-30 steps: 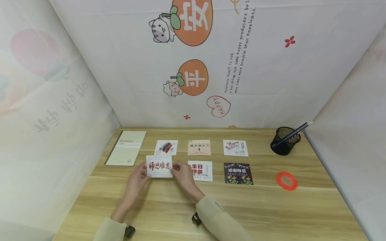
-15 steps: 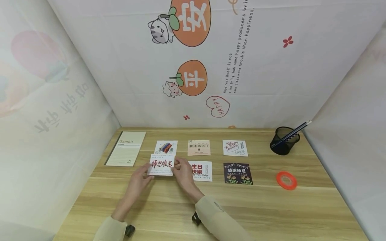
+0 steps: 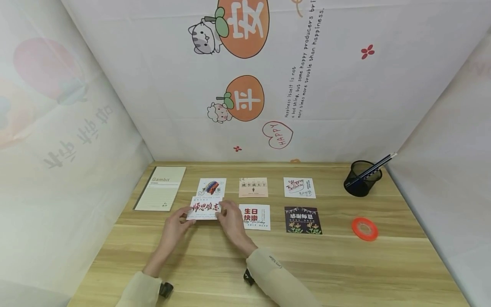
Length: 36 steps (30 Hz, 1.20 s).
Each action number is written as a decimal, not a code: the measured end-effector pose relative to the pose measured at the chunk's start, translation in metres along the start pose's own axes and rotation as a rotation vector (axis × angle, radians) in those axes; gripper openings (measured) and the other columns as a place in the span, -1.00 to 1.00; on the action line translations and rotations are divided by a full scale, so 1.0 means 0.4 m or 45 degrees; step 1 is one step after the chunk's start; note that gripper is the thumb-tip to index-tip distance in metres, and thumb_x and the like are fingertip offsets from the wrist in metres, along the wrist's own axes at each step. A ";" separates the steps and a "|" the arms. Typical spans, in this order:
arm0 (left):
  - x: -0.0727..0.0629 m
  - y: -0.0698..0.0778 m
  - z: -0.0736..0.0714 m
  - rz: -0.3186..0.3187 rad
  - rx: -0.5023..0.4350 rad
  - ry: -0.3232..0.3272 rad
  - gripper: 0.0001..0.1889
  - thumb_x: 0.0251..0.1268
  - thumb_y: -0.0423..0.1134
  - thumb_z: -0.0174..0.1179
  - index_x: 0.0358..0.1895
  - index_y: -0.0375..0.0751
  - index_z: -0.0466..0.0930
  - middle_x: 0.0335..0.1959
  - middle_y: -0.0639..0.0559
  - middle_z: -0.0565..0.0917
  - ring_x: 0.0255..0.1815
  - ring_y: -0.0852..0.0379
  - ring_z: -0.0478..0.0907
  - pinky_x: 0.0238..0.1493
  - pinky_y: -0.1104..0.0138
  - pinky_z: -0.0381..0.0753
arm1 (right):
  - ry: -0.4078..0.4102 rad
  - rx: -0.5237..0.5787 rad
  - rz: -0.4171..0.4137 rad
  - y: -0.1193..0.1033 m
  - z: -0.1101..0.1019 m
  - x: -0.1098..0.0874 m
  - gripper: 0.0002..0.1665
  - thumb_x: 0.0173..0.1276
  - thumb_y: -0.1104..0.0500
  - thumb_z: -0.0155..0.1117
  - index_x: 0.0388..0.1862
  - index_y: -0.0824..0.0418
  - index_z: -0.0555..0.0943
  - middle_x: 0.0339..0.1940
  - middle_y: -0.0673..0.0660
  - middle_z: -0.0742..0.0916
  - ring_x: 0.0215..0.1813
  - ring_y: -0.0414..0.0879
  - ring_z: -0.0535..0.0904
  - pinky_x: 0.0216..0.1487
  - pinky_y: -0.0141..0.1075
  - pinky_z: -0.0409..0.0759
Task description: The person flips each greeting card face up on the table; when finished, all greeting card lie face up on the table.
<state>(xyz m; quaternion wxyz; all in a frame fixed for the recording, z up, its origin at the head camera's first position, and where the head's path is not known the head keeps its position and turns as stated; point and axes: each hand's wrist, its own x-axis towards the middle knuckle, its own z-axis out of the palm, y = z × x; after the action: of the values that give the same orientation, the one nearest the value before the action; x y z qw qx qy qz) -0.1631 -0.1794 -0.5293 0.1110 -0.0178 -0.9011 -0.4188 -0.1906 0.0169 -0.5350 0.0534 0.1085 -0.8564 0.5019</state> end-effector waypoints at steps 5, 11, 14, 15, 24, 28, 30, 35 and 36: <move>0.011 -0.004 0.003 -0.046 0.020 -0.037 -0.52 0.03 -0.44 0.40 0.09 -0.41 0.54 -0.17 -0.23 0.65 -0.21 -0.04 0.60 -0.23 0.23 0.64 | -0.069 -0.232 -0.102 0.008 0.004 -0.004 -0.51 0.14 0.17 0.47 0.06 0.30 0.63 0.13 0.29 0.64 0.02 0.10 0.59 0.07 -0.06 0.57; 0.018 -0.012 0.013 -0.050 0.050 -0.087 -0.50 -0.04 -0.43 0.43 0.05 -0.48 0.54 -0.25 -0.23 0.66 -0.26 -0.05 0.59 -0.23 0.18 0.61 | -0.138 -0.436 -0.207 0.012 0.008 -0.013 -0.50 0.07 0.09 0.51 -0.01 0.27 0.67 0.04 0.22 0.69 -0.03 0.11 0.57 0.00 -0.05 0.54; 0.018 -0.015 0.016 -0.025 0.064 -0.097 -0.51 -0.07 -0.44 0.44 0.01 -0.51 0.54 -0.21 -0.29 0.67 -0.24 -0.09 0.60 -0.18 0.12 0.62 | -0.142 -0.510 -0.232 0.008 0.008 -0.015 -0.53 0.04 0.08 0.53 -0.06 0.24 0.69 -0.02 0.18 0.72 -0.08 0.08 0.56 -0.07 -0.09 0.53; 0.017 -0.016 0.017 -0.023 0.064 -0.105 -0.50 -0.08 -0.45 0.44 0.01 -0.51 0.54 -0.20 -0.30 0.67 -0.24 -0.10 0.61 -0.16 0.09 0.63 | -0.143 -0.529 -0.236 0.007 0.008 -0.016 -0.54 0.04 0.07 0.53 -0.07 0.23 0.69 -0.04 0.17 0.72 -0.09 0.07 0.56 -0.08 -0.11 0.52; 0.013 -0.019 0.029 -0.029 0.164 -0.218 -0.43 -0.12 -0.44 0.47 0.05 -0.55 0.51 -0.06 -0.41 0.62 -0.04 -0.26 0.59 0.03 0.01 0.57 | -0.214 -0.637 -0.246 0.004 0.007 -0.025 -0.59 0.06 0.03 0.52 -0.14 0.20 0.71 -0.13 0.12 0.74 -0.20 -0.01 0.52 -0.21 -0.24 0.45; 0.007 -0.019 0.034 -0.001 0.243 -0.231 -0.41 -0.12 -0.39 0.48 0.06 -0.54 0.51 -0.03 -0.42 0.61 0.01 -0.30 0.56 0.10 -0.02 0.53 | -0.256 -0.728 -0.244 0.006 0.011 -0.028 -0.56 0.06 -0.02 0.51 -0.13 0.19 0.70 -0.14 0.11 0.73 -0.19 -0.02 0.49 -0.18 -0.23 0.46; 0.002 -0.018 0.037 0.023 0.288 -0.227 -0.41 -0.12 -0.38 0.48 0.06 -0.52 0.52 -0.04 -0.40 0.62 -0.01 -0.30 0.56 0.09 -0.02 0.53 | -0.270 -0.762 -0.239 0.005 0.013 -0.029 -0.54 0.06 -0.04 0.50 -0.11 0.18 0.70 -0.12 0.13 0.71 -0.18 -0.01 0.49 -0.16 -0.20 0.48; -0.004 -0.016 0.041 0.045 0.362 -0.214 -0.46 -0.10 -0.38 0.47 0.04 -0.49 0.55 -0.06 -0.33 0.64 -0.07 -0.25 0.54 0.04 0.00 0.52 | -0.276 -0.781 -0.237 0.001 0.010 -0.031 -0.49 0.04 -0.05 0.52 -0.08 0.20 0.69 -0.05 0.19 0.68 -0.15 0.04 0.49 -0.12 -0.14 0.50; -0.004 -0.016 0.042 0.039 0.376 -0.215 -0.46 -0.10 -0.38 0.47 0.04 -0.48 0.56 -0.05 -0.32 0.64 -0.07 -0.23 0.52 0.04 0.01 0.51 | -0.277 -0.783 -0.236 0.001 0.009 -0.031 -0.49 0.04 -0.05 0.52 -0.08 0.20 0.69 -0.04 0.20 0.68 -0.15 0.04 0.48 -0.11 -0.14 0.49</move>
<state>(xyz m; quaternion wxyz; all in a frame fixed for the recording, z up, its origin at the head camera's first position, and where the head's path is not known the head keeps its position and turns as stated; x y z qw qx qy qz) -0.1653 -0.1708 -0.5448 0.0425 -0.0502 -0.9586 -0.2771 -0.1786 0.0154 -0.5397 0.0371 0.2176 -0.9549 0.1987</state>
